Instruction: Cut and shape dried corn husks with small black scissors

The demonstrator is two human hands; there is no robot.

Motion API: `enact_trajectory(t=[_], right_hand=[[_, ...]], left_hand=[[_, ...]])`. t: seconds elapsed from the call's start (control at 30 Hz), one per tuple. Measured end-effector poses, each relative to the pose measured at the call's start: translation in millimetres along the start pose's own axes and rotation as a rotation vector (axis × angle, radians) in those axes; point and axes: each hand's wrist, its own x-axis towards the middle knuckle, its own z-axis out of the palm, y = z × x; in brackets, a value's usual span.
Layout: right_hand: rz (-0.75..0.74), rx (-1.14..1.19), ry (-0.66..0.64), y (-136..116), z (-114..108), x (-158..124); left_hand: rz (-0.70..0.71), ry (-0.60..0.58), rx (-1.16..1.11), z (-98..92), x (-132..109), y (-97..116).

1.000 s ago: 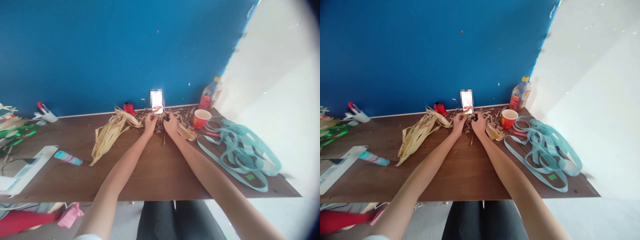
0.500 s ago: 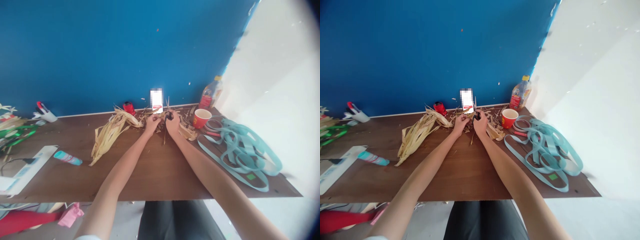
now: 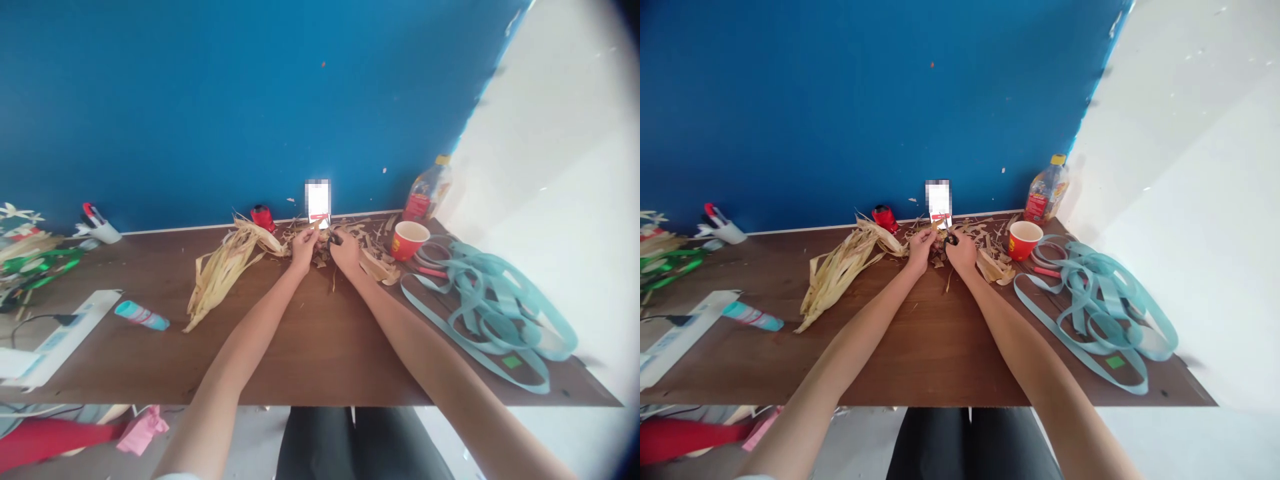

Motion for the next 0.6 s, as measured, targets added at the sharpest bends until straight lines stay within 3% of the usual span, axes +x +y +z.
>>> enact_trajectory(t=[0.2,0.6], right_hand=[[-0.096,-0.077,-0.144,-5.3,0.6,-3.4],[-0.154,-0.111,-0.200,-2.3,2.7,-1.5]], left_hand=[[-0.033,0.044,-0.087,-0.9,0.3,3.9],[-0.038,0.028,-0.155,-2.5,2.7,1.1]])
